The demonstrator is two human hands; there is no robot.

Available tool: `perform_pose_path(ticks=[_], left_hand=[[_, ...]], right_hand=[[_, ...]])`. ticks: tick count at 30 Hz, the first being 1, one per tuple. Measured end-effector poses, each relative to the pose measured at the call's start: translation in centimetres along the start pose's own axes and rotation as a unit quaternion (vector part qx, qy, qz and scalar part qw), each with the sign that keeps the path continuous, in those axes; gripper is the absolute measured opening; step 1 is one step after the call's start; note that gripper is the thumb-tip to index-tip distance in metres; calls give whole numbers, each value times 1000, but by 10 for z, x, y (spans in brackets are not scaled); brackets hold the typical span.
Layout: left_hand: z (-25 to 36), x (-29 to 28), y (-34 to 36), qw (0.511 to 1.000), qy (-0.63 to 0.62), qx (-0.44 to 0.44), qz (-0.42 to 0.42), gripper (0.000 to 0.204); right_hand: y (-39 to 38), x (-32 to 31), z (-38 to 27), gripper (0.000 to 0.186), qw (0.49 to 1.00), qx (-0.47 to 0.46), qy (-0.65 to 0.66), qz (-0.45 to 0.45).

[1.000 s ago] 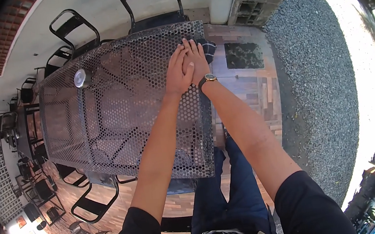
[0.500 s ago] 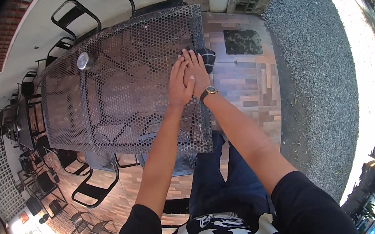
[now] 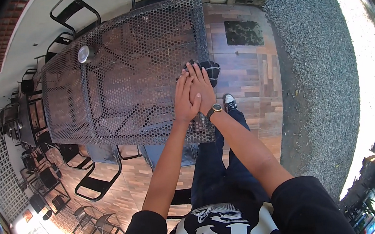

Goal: Repairing or adjusting parts of an outdoor chair and a metal mesh table.

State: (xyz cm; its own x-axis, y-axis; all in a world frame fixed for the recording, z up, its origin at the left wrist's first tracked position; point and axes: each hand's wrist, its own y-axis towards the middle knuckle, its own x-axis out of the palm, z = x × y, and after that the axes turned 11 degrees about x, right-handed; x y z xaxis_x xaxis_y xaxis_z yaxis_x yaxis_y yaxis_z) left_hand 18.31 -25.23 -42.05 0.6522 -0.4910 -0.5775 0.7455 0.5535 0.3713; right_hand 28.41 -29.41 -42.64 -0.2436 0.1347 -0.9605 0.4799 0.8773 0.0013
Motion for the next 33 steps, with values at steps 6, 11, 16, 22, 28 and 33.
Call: perform_pose_path(ticks=[6,11,16,22,28,33], left_hand=[[5,1,-17,1000,13,9,-18,61],[24,-6,-47,999,3,7,-34,61],[13,-4,-38,1000,1,12,-29,61],[7,-6,-24,1000,-16,14,-19,61],[13,-2,-36,1000,-2,11,-15,61],[20,-4,-41,997,66,-42,-4,62]], right_hand=[[-19,-3,-4,59,999,16,14,-26],[-54,-11,-12,58,997,31,37,-61],[-45,-6,-12,57,999,10,0,-48],[-32,1,-12,57,1000,19,18,-6],[-40,-3,-7,57,999,-4,48,-9],[-15,2,-3,57,999,-41,-7,4]])
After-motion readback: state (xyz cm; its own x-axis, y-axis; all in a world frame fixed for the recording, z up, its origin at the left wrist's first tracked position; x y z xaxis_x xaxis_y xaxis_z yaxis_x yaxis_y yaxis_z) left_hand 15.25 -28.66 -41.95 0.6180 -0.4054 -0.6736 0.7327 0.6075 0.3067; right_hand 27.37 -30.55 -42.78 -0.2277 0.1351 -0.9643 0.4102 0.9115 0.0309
